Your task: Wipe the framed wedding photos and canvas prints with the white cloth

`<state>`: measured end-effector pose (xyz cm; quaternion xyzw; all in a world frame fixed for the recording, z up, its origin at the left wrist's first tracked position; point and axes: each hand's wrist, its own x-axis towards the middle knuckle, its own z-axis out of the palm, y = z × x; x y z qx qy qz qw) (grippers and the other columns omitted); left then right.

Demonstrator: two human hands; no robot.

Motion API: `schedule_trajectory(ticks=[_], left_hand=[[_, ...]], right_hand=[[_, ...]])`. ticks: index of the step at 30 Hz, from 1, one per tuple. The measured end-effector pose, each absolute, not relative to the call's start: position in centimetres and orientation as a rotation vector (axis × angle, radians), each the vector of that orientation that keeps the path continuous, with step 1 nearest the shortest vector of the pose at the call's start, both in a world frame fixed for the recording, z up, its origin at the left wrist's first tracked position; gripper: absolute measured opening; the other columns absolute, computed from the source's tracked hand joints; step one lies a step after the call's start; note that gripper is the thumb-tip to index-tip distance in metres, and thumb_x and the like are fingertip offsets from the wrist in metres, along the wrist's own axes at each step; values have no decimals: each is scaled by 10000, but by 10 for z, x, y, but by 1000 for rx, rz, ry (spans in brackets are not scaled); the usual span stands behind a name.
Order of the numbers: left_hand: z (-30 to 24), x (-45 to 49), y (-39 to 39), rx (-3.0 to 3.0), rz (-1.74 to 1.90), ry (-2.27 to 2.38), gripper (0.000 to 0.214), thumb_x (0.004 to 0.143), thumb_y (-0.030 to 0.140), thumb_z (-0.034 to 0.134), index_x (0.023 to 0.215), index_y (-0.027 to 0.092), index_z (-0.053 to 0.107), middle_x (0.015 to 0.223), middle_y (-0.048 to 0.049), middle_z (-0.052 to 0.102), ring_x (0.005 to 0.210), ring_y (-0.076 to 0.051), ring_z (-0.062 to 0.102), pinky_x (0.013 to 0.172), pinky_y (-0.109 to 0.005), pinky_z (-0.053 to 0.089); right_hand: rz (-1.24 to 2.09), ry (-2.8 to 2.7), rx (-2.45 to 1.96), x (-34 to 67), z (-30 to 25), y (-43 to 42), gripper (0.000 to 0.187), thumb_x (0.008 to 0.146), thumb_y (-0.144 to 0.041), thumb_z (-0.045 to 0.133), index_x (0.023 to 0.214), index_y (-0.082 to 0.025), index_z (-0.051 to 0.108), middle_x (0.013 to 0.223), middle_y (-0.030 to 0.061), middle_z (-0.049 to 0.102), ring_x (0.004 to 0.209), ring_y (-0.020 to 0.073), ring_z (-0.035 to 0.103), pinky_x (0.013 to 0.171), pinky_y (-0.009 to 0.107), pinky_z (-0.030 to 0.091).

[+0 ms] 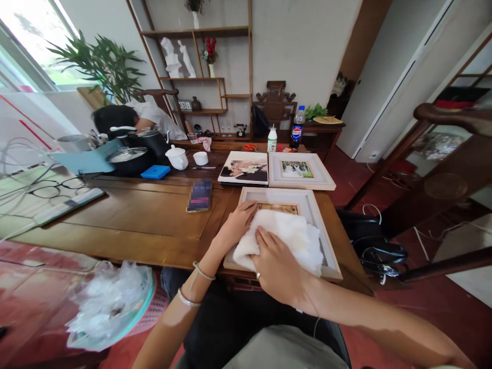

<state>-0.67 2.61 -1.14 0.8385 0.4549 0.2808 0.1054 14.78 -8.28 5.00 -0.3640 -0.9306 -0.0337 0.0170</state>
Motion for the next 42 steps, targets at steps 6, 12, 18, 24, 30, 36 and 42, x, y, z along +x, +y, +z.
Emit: schedule_trajectory(ticks=[6, 12, 18, 24, 30, 36, 42], left_hand=[[-11, -7, 26, 2499, 838, 1321, 387, 929, 173, 351, 1283, 136, 502, 1320, -133, 514, 1255, -223, 451, 1032, -424, 422], [-10, -7, 23, 2496, 869, 1323, 384, 931, 191, 362, 1288, 165, 501, 1326, -119, 511, 1260, -224, 449, 1049, -431, 406], [-10, -7, 23, 2501, 829, 1342, 391, 933, 192, 350, 1296, 157, 490, 1337, -123, 498, 1265, -226, 445, 1046, -424, 407], [-12, -8, 24, 2512, 820, 1340, 391, 927, 189, 359, 1295, 146, 486, 1333, -131, 500, 1262, -226, 449, 1035, -421, 417], [-9, -6, 23, 2514, 827, 1334, 384, 935, 192, 343, 1287, 158, 492, 1331, -126, 499, 1266, -229, 444, 1031, -421, 424], [-7, -5, 22, 2509, 839, 1335, 344, 933, 194, 359, 1224, 180, 542, 1290, -124, 522, 1253, -257, 453, 1008, -460, 437], [-7, -5, 23, 2483, 819, 1326, 361, 929, 188, 365, 1253, 172, 524, 1308, -112, 522, 1239, -233, 473, 1027, -426, 427]], right_hand=[[-113, -2867, -1222, 189, 48, -94, 315, 725, -173, 566, 999, -110, 708, 1401, 209, 424, 1317, 349, 345, 1065, 483, 303], [-80, -2773, -1405, 256, 60, -96, 403, 643, -47, 491, 960, -157, 716, 1409, 131, 439, 1333, 286, 337, 1093, 490, 283], [-106, -2699, -1421, 277, 54, -40, 431, 679, -34, 474, 1026, -170, 691, 1420, 110, 431, 1355, 245, 301, 1108, 472, 248], [-221, -2601, -1439, 263, 50, 26, 440, 700, -38, 488, 1100, -130, 644, 1379, 162, 471, 1344, 270, 320, 1083, 488, 268], [-270, -2656, -1050, 200, 67, 53, 457, 688, -15, 501, 1113, -130, 622, 1363, 166, 477, 1353, 264, 289, 1085, 452, 228], [-228, -2857, -827, 158, 63, 72, 398, 718, 4, 466, 1068, -116, 613, 1087, 115, 613, 1099, 231, 504, 963, 354, 339], [-243, -2847, -934, 193, 61, 67, 351, 712, -6, 497, 1025, -118, 609, 967, 132, 589, 970, 252, 507, 828, 345, 399]])
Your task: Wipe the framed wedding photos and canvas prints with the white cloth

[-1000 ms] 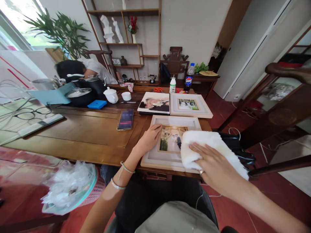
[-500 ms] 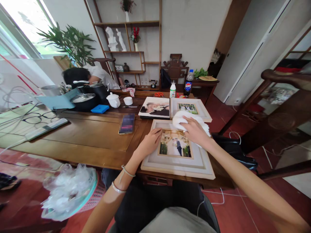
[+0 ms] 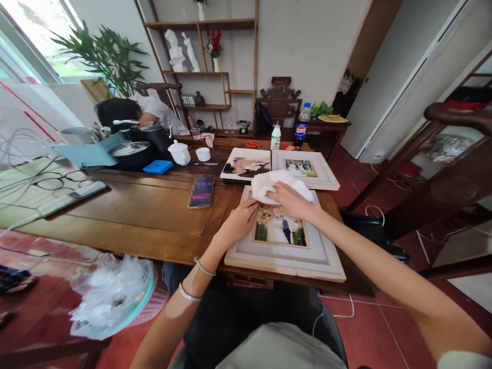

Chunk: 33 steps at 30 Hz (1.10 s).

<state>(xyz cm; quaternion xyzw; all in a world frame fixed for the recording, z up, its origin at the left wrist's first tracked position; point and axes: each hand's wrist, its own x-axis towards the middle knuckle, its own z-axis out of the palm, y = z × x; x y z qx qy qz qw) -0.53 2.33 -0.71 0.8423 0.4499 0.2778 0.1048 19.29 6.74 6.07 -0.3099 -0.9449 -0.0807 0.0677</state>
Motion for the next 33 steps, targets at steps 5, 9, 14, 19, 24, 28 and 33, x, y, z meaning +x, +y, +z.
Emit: schedule_trajectory(ticks=[5, 9, 14, 19, 24, 28, 33], left_hand=[[-11, -6, 23, 2479, 841, 1345, 385, 927, 191, 362, 1286, 170, 500, 1326, -121, 516, 1244, -224, 474, 1031, -430, 420], [-12, -6, 23, 2484, 855, 1347, 389, 922, 181, 370, 1288, 166, 500, 1332, -120, 516, 1253, -220, 468, 1042, -423, 408], [-10, -5, 22, 2468, 833, 1376, 393, 929, 188, 355, 1294, 160, 498, 1347, -117, 505, 1263, -220, 457, 1048, -419, 405], [-9, -5, 21, 2465, 831, 1388, 394, 931, 189, 354, 1297, 153, 495, 1352, -117, 500, 1278, -217, 442, 1051, -407, 404], [-10, -6, 22, 2505, 824, 1343, 396, 932, 182, 348, 1302, 159, 486, 1352, -116, 495, 1277, -215, 441, 1062, -404, 393], [-10, -7, 22, 2503, 811, 1341, 392, 933, 194, 352, 1299, 163, 489, 1352, -116, 494, 1275, -220, 445, 1054, -407, 403], [-10, -7, 21, 2492, 833, 1347, 385, 935, 204, 354, 1290, 169, 500, 1349, -115, 498, 1271, -221, 451, 1050, -411, 406]], right_hand=[[-340, -2845, -1151, 238, 69, 51, 448, 648, 50, 449, 1010, -158, 609, 931, 101, 577, 975, 249, 501, 813, 332, 396], [-442, -2824, -1311, 267, 72, 39, 420, 643, 42, 423, 961, -152, 617, 885, 106, 586, 878, 245, 547, 742, 320, 413], [-469, -2813, -1455, 266, 72, 2, 415, 658, 5, 428, 990, -150, 625, 925, 134, 613, 820, 255, 599, 701, 341, 435], [-193, -2902, -1388, 243, 75, -76, 452, 599, -28, 448, 972, -197, 638, 912, 120, 649, 783, 270, 626, 661, 370, 474], [-106, -2776, -1249, 237, 61, -104, 526, 553, -23, 456, 1025, -176, 631, 1198, 169, 602, 1088, 303, 568, 882, 429, 464], [-272, -2683, -1304, 254, 44, -49, 524, 590, 0, 483, 1078, -131, 624, 1341, 196, 495, 1256, 313, 436, 1027, 470, 351], [-405, -2542, -1424, 268, 43, 30, 499, 707, -22, 500, 1196, -85, 575, 1345, 219, 485, 1338, 317, 316, 1072, 495, 279]])
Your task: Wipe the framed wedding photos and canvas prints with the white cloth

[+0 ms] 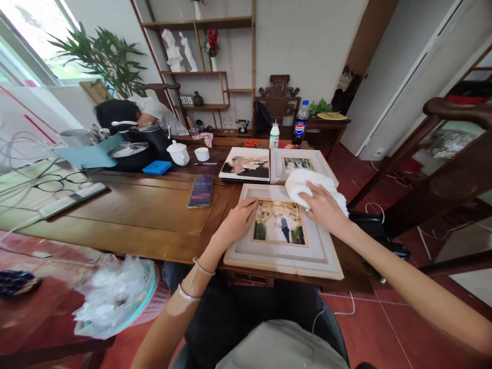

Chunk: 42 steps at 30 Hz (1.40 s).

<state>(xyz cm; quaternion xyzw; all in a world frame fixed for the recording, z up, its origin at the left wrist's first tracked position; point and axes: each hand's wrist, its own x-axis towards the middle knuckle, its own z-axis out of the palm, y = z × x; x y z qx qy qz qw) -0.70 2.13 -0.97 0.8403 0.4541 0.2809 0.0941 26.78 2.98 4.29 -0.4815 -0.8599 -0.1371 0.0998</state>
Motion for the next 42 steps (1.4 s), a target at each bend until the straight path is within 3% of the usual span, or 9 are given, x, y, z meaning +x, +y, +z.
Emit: schedule_trajectory(ticks=[4, 9, 14, 17, 22, 26, 33, 38, 42], left_hand=[[-10, -6, 21, 2471, 821, 1384, 391, 936, 205, 350, 1296, 172, 497, 1349, -109, 502, 1268, -219, 456, 1046, -405, 410], [-10, -5, 21, 2457, 828, 1396, 390, 932, 200, 355, 1291, 172, 506, 1351, -103, 506, 1270, -215, 456, 1047, -389, 411], [-10, -5, 21, 2469, 843, 1384, 393, 930, 196, 358, 1296, 169, 499, 1344, -108, 510, 1271, -214, 453, 1048, -394, 411], [-8, -5, 20, 2504, 826, 1361, 399, 928, 178, 347, 1299, 165, 493, 1353, -109, 500, 1271, -216, 452, 1046, -396, 414], [-6, -6, 19, 2513, 795, 1358, 397, 936, 182, 338, 1299, 173, 498, 1372, -102, 482, 1275, -215, 449, 1046, -391, 415], [-8, -6, 19, 2504, 813, 1374, 381, 941, 217, 353, 1283, 171, 514, 1364, -100, 494, 1280, -220, 445, 1046, -394, 414], [-11, -5, 22, 2491, 865, 1376, 372, 932, 207, 373, 1270, 176, 526, 1342, -104, 519, 1253, -219, 477, 1031, -393, 430], [-11, -6, 25, 2480, 890, 1362, 363, 936, 199, 356, 1249, 164, 538, 1316, -107, 542, 1242, -212, 489, 1035, -394, 429], [-8, -5, 25, 2488, 870, 1341, 375, 933, 171, 331, 1252, 148, 526, 1314, -111, 542, 1248, -204, 479, 1049, -394, 414]], right_hand=[[-382, -2614, -1400, 258, 44, 28, 448, 721, -48, 519, 1148, -123, 629, 1362, 171, 487, 1328, 345, 324, 1061, 501, 303], [-145, -2782, -1301, 238, 52, -50, 444, 695, -57, 539, 1111, -161, 656, 1386, 154, 465, 1302, 341, 374, 1057, 498, 322], [149, -2776, -1143, 223, 55, -107, 465, 682, -123, 567, 1129, -231, 640, 1444, 119, 398, 1353, 320, 286, 1057, 501, 315], [119, -2753, -1134, 222, 48, -93, 447, 682, -129, 578, 1112, -224, 653, 1466, 98, 367, 1371, 300, 247, 1093, 487, 255], [-253, -2644, -1367, 235, 41, -17, 465, 691, -97, 568, 1142, -179, 645, 1435, 119, 412, 1370, 321, 240, 1108, 516, 189], [-401, -2600, -1444, 239, 43, 24, 464, 726, -114, 545, 1183, -147, 620, 1431, 131, 413, 1360, 340, 252, 1097, 532, 205], [-79, -2783, -1301, 217, 50, -39, 469, 733, -98, 531, 1185, -182, 625, 1425, 150, 417, 1333, 350, 312, 1073, 524, 265], [227, -2851, -1068, 212, 60, -93, 468, 696, -134, 569, 1153, -210, 632, 1462, 124, 368, 1360, 329, 262, 1091, 492, 254], [127, -2769, -1164, 219, 54, -73, 482, 696, -89, 539, 1155, -202, 633, 1445, 106, 401, 1344, 284, 314, 1096, 456, 263]])
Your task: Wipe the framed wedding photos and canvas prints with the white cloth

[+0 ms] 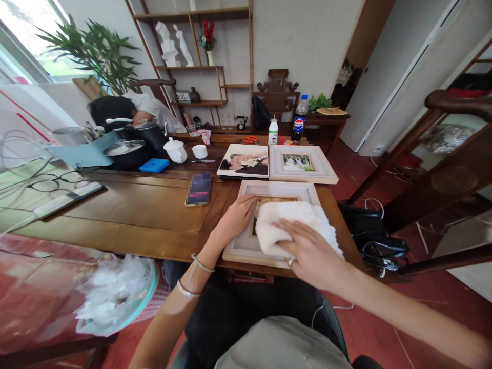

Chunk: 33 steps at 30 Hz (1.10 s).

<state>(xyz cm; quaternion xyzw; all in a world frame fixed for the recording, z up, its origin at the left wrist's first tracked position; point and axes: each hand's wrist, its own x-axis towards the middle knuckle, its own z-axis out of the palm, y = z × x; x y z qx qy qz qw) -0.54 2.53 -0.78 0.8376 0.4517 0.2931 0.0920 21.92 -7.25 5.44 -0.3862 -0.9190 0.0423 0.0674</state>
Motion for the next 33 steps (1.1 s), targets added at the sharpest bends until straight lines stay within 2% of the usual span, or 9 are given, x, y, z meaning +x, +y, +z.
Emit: schedule_trajectory(ticks=[3, 6, 8, 13, 17, 23, 26, 29, 33], left_hand=[[-5, -5, 24, 2477, 862, 1346, 385, 940, 179, 314, 1272, 149, 507, 1327, -113, 530, 1259, -201, 469, 1056, -393, 402], [-4, -5, 22, 2474, 844, 1349, 397, 949, 194, 293, 1289, 138, 491, 1342, -120, 515, 1272, -203, 454, 1060, -399, 395], [-6, -6, 23, 2479, 837, 1347, 405, 951, 194, 283, 1301, 137, 478, 1351, -122, 506, 1277, -205, 448, 1055, -403, 400], [-16, -9, 35, 2487, 825, 1359, 388, 938, 190, 320, 1282, 152, 496, 1346, -114, 514, 1260, -202, 470, 1036, -387, 423], [-17, -8, 38, 2501, 812, 1354, 365, 938, 196, 331, 1242, 149, 529, 1309, -110, 551, 1242, -195, 490, 1053, -370, 407], [-8, -6, 24, 2463, 868, 1346, 386, 955, 248, 338, 1283, 122, 498, 1340, -127, 518, 1272, -205, 453, 1081, -384, 370], [-7, -7, 23, 2465, 836, 1344, 393, 955, 255, 339, 1296, 130, 490, 1359, -123, 501, 1286, -211, 437, 1081, -393, 369], [-8, -8, 24, 2471, 818, 1335, 400, 956, 275, 339, 1309, 148, 478, 1368, -119, 492, 1288, -219, 435, 1067, -407, 385], [-7, -8, 24, 2482, 803, 1336, 400, 957, 280, 340, 1309, 147, 477, 1373, -120, 486, 1292, -221, 428, 1070, -415, 376]], right_hand=[[-123, -2666, -1337, 225, 47, -37, 461, 721, -74, 516, 1154, -177, 636, 1414, 124, 440, 1329, 300, 337, 1084, 486, 259], [-290, -2610, -1458, 219, 44, -19, 413, 750, -112, 524, 1144, -144, 643, 1392, 167, 454, 1317, 369, 328, 1051, 543, 266], [-272, -2640, -1457, 205, 45, -24, 384, 770, -142, 523, 1131, -152, 654, 1370, 174, 475, 1299, 392, 343, 1025, 555, 286], [-101, -2780, -1211, 152, 51, -68, 297, 808, -188, 499, 1040, -157, 681, 1282, 192, 541, 1238, 350, 420, 962, 475, 367], [-101, -2772, -1273, 132, 47, -87, 307, 826, -207, 495, 1075, -148, 663, 1315, 235, 504, 1268, 396, 379, 959, 549, 340], [-148, -2778, -1344, 178, 41, -100, 313, 785, -197, 545, 1066, -171, 681, 1400, 200, 431, 1302, 356, 365, 1035, 552, 285], [-141, -2726, -1369, 215, 48, -104, 345, 715, -135, 548, 1026, -154, 696, 1386, 194, 450, 1297, 329, 386, 1050, 510, 308], [-112, -2672, -1393, 244, 52, -97, 381, 664, -67, 497, 965, -162, 710, 1381, 148, 472, 1285, 272, 417, 1067, 458, 321], [-152, -2610, -1397, 263, 49, -62, 371, 724, -77, 479, 1012, -165, 695, 1398, 123, 459, 1299, 239, 401, 1092, 431, 294]])
